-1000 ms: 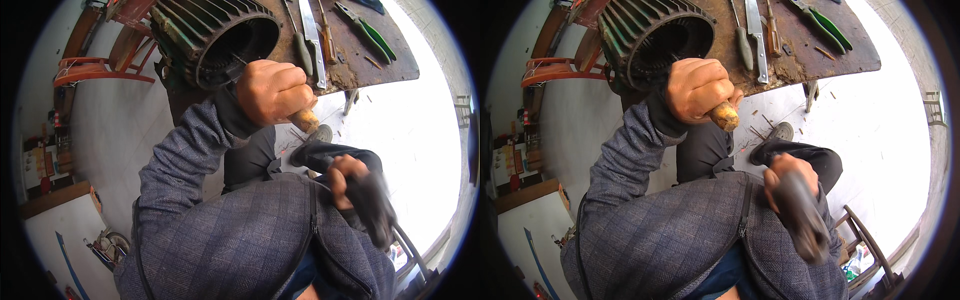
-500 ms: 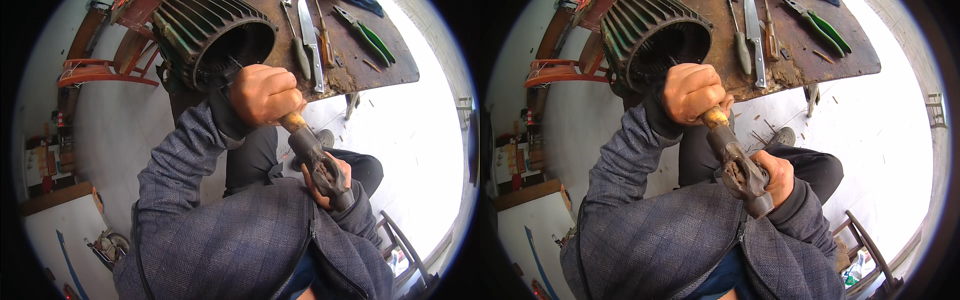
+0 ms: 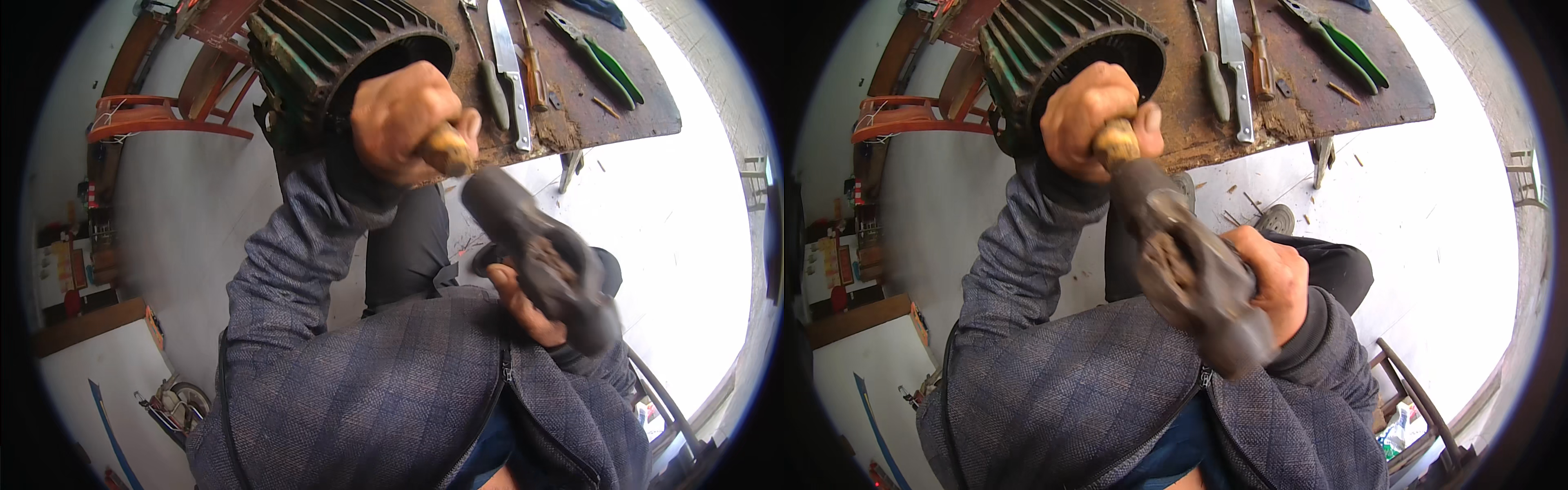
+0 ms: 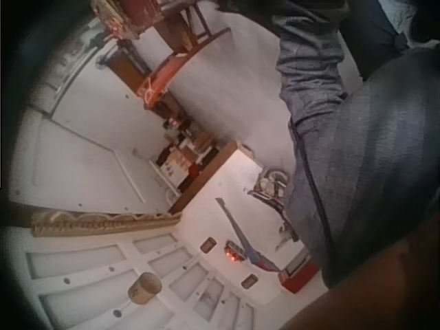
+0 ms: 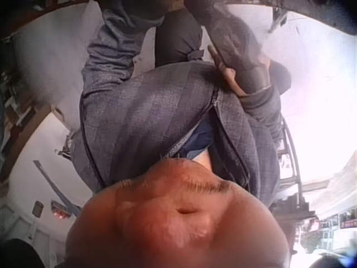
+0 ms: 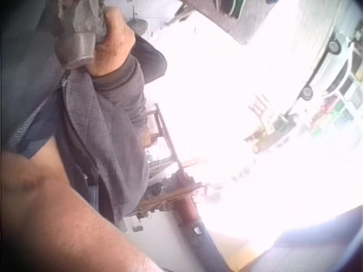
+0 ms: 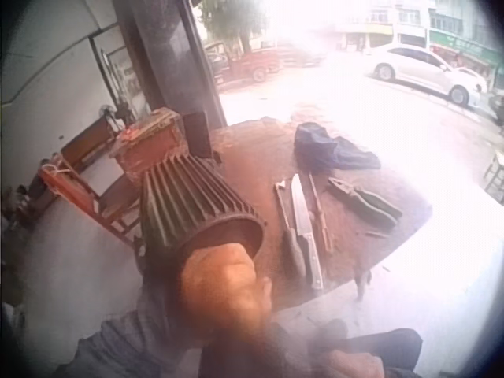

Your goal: The person sits on the floor and uses a hammer and chisel to tap inside a motor stator placed on a workbench. They then use a screwdriver and a knife to scrape and clean the interior slots of the stator.

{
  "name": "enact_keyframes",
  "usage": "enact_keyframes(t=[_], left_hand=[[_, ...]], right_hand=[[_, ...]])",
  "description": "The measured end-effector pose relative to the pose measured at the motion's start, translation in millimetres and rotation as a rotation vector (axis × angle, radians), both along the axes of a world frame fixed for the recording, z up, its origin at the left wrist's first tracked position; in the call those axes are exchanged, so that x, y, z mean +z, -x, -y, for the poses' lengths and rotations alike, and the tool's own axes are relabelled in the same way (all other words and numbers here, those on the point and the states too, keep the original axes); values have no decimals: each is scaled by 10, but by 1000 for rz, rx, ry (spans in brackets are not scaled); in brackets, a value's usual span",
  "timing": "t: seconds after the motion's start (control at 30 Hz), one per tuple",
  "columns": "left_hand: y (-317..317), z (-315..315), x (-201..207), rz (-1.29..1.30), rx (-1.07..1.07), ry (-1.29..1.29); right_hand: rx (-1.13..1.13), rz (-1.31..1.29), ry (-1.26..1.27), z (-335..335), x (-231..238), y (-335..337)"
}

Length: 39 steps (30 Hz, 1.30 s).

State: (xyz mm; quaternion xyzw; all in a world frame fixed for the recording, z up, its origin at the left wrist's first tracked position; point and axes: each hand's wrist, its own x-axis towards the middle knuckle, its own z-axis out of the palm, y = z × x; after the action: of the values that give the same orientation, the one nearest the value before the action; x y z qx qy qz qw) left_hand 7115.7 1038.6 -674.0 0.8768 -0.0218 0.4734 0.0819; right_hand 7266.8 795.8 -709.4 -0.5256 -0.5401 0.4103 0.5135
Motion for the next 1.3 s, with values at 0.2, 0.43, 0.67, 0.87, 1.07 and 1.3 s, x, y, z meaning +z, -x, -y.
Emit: enact_keyframes(t=[0.2, 0.43, 0.67, 0.87, 1.07, 1.3], left_hand=[[-142, 366, -46, -37, -285, -66], [-50, 63, -154, -47, -231, -15], [-48, 75, -192, 5, -139, 25], [-16, 117, -205, -18, -188, 36], [39, 251, -130, -188, -155, -92], [12, 129, -99, -113, -191, 3]], right_hand=[[-314, 13, 117, 219, 229, -116], [-199, -151, 222, 270, 215, -122], [-153, -213, 173, 244, 195, -98], [-183, -98, 166, 190, 213, -41], [-164, 283, 176, 235, 186, -35], [-194, 218, 70, 293, 53, -7]])
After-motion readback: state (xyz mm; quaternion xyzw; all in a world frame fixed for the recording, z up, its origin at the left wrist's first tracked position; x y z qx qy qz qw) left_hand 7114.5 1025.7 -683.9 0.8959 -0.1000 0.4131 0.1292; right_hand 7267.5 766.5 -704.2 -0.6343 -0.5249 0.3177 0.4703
